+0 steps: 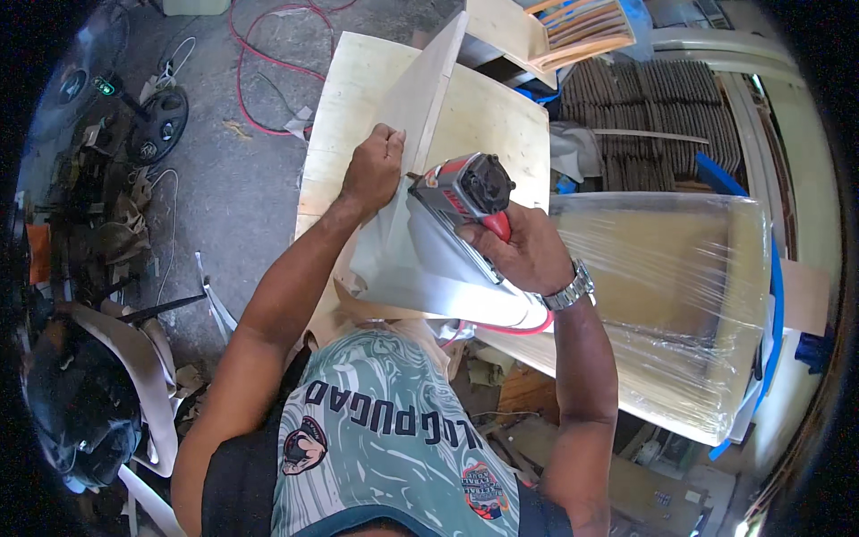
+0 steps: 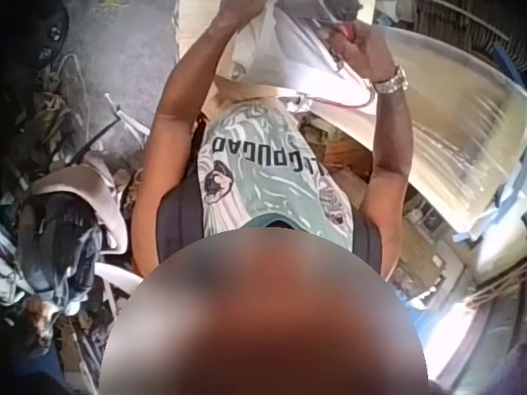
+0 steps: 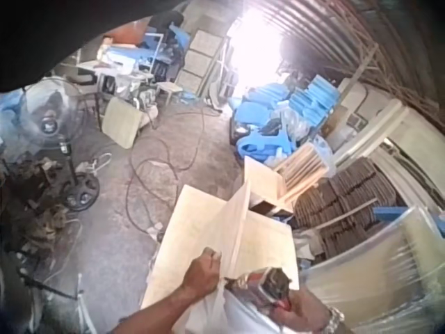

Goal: Applying and securing white foam padding to a wooden furniture frame using a pneumatic staple gun and scissors.

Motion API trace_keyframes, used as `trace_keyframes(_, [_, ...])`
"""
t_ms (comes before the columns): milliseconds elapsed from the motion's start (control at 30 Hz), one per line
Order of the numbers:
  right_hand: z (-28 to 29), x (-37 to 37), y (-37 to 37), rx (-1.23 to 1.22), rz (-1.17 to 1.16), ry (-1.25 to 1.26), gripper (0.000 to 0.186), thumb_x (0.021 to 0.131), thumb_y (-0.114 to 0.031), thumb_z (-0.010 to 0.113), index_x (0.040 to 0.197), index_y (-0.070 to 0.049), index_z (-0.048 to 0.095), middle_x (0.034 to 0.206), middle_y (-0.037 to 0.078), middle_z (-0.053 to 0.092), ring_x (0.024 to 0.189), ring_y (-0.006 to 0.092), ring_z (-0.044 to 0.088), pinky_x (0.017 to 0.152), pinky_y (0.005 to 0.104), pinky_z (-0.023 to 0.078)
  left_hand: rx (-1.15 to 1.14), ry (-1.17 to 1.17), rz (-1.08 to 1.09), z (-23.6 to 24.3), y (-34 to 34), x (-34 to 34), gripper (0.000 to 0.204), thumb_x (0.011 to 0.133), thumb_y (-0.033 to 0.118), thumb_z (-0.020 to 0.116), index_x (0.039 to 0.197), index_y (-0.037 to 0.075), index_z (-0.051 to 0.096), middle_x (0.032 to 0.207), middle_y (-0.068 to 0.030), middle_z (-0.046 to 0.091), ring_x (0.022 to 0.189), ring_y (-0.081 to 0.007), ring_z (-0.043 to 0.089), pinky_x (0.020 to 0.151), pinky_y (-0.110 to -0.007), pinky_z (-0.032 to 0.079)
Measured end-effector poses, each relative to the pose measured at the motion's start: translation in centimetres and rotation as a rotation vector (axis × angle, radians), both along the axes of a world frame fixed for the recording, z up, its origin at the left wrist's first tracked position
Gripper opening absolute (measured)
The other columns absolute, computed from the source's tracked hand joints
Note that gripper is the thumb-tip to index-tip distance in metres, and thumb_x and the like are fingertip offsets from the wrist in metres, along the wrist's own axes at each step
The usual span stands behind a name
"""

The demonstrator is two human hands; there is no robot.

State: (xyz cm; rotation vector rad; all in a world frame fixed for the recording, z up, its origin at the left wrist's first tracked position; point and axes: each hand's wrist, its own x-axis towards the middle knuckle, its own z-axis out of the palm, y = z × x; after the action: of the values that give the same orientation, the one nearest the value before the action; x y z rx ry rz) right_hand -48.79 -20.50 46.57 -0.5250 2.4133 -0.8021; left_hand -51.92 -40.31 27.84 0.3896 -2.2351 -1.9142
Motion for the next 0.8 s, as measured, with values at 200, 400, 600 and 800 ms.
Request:
trace_keyframes(200, [1.5,2.2,0.2,-0.066,-0.076,-0.053,0.022,0.09,-0.02,0.071,0.087,0.001,0.064,0.062,0.0,0.059,0.056,0.0065,0.055,0.05,0.0249,0.044,-0.019,0.034,0.012,-0.2,-0.1,-0.1,0.033,0.102,0.033,0.044,0.103,0.002,0.056,0.086,-0.0269,0.066,0.088,-0.0468,0.064,0.077,-0.053,0.048])
trace_keyframes(400, [0.6,1.8,-0.8,0.03,-0.034,-0.051,0.023,0.09,-0.023,0.07,0.095,-0.001,0.066,0.062,0.002,0.059,0.057,0.0073,0.053,0.053,0.0269,0.044,-0.037,0.045,0.015,-0.4,-0.2,-0.1,0.032,0.101,0.031,0.045,0.102,0.002,0.056,0.086,-0.0273,0.066,0.086,-0.0474,0.064,0.077,-0.053,0.049])
trace_keyframes(600, [0.8,3.3,-0.1,0.025,-0.053,-0.134,0.033,0.088,-0.031,0.072,0.107,-0.004,0.068,0.061,0.003,0.06,0.055,0.011,0.056,0.054,0.0297,0.046,-0.043,0.041,0.008,-0.3,-0.4,-0.1,0.032,0.101,0.032,0.045,0.103,0.002,0.056,0.087,-0.0277,0.066,0.088,-0.0473,0.064,0.077,-0.053,0.049])
trace_keyframes(800, [0.6,4.9,-0.5,0.001,0.006,-0.078,0.017,0.091,-0.012,0.069,0.083,0.001,0.063,0.062,0.0,0.058,0.056,0.0057,0.053,0.051,0.0249,0.044,-0.053,0.016,-0.001,-0.3,-0.5,0.0,0.033,0.101,0.033,0.044,0.103,0.002,0.056,0.09,-0.028,0.066,0.091,-0.0474,0.064,0.079,-0.054,0.048])
